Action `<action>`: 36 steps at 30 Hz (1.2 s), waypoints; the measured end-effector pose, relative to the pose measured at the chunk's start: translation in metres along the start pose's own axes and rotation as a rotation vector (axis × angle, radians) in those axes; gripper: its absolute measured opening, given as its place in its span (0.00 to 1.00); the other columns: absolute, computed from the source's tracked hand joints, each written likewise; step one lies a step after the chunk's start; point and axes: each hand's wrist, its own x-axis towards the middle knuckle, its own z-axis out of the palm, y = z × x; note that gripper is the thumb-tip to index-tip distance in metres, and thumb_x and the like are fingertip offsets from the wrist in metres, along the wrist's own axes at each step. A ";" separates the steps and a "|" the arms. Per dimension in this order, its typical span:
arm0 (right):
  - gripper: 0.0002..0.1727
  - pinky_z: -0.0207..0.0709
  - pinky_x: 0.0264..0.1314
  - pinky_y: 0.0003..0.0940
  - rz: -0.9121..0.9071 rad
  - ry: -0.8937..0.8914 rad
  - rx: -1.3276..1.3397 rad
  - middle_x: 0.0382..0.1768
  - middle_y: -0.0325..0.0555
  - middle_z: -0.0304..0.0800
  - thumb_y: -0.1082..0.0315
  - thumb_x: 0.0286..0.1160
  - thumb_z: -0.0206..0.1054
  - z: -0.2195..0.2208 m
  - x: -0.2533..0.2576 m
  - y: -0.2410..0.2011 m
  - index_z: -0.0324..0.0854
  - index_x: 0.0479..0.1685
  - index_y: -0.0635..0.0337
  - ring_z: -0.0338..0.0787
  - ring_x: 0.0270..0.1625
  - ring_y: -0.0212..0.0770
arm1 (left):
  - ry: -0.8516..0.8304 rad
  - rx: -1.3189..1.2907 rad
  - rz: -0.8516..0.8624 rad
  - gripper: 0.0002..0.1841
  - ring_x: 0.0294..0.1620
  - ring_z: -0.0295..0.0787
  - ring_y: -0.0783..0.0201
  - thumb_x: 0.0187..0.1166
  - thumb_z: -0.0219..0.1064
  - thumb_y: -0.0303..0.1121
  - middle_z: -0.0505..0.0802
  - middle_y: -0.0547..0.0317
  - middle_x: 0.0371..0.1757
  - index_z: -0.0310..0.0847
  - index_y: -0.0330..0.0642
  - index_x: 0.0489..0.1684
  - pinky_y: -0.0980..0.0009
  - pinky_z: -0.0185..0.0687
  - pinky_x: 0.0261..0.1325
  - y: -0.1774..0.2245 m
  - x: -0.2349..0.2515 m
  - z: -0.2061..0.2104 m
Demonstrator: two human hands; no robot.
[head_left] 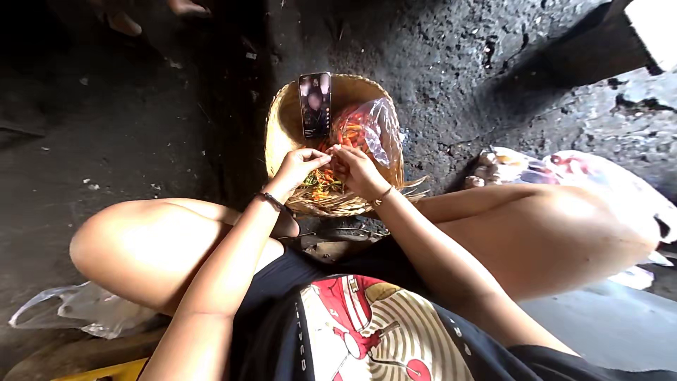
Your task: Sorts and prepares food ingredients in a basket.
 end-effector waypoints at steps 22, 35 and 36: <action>0.13 0.81 0.59 0.66 0.184 -0.030 -1.539 0.54 0.61 0.92 0.65 0.84 0.61 0.005 0.001 0.023 0.87 0.53 0.64 0.91 0.61 0.63 | -0.063 1.053 0.045 0.14 0.71 0.85 0.48 0.86 0.62 0.31 0.91 0.49 0.68 0.92 0.47 0.60 0.41 0.72 0.75 -0.006 -0.001 0.002; 0.14 0.78 0.44 0.58 -0.037 -0.015 -1.054 0.33 0.55 0.86 0.61 0.82 0.64 -0.015 0.001 -0.009 0.85 0.39 0.65 0.87 0.39 0.53 | -0.169 0.775 0.074 0.17 0.72 0.86 0.46 0.84 0.62 0.25 0.91 0.40 0.66 0.85 0.34 0.69 0.46 0.74 0.80 -0.008 0.005 0.003; 0.15 0.76 0.44 0.55 -0.030 -0.002 -0.994 0.32 0.54 0.83 0.62 0.84 0.61 -0.017 0.001 -0.010 0.83 0.38 0.66 0.84 0.37 0.50 | -0.155 0.746 0.079 0.15 0.70 0.88 0.47 0.85 0.64 0.27 0.92 0.41 0.64 0.86 0.34 0.66 0.47 0.76 0.78 -0.007 0.005 0.003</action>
